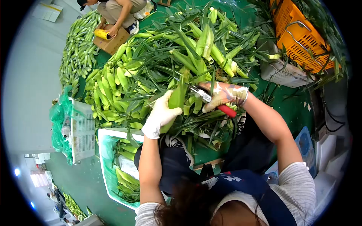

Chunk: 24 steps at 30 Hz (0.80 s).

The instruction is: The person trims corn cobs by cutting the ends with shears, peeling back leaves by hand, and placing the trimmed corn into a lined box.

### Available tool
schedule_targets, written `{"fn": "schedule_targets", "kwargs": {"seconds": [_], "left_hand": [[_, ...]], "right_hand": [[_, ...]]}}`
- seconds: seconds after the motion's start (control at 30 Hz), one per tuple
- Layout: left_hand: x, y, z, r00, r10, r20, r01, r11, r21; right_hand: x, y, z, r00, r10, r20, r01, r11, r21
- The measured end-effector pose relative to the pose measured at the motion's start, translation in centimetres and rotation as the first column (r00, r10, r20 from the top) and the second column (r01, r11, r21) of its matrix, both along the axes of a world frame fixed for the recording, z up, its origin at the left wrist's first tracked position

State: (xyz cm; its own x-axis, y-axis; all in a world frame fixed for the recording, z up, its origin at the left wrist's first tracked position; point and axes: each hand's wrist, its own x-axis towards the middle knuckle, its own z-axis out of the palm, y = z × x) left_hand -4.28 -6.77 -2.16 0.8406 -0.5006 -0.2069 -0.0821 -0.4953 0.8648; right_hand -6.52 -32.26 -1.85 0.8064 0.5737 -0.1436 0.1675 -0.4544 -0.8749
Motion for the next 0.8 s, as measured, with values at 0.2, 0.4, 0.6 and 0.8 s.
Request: {"fn": "schedule_targets", "kwargs": {"seconds": [0.2, 0.4, 0.6, 0.8], "left_hand": [[1.6, 3.1, -0.1, 0.963, 0.082, -0.258, -0.162, 0.938, -0.308], [0.5, 1.6, -1.3, 0.672, -0.568, -0.476, -0.212, 0.469, -0.858], [-0.5, 1.7, -3.6, 0.472, -0.742, -0.475, -0.303, 0.37, -0.878], [0.7, 1.6, -3.0, 0.604, -0.493, -0.626, -0.256, 0.624, -0.738]], "right_hand": [[-1.2, -0.2, -0.4, 0.72, -0.429, -0.545, 0.525, 0.851, 0.024], [-2.9, 2.3, 0.1, 0.939, 0.085, -0.332, -0.001, 0.969, 0.245], [-3.1, 3.9, -1.9, 0.828, 0.296, -0.476, 0.047, 0.81, 0.584], [-3.2, 5.8, 0.0, 0.64, -0.069, -0.765, 0.696, 0.476, 0.538]]}}
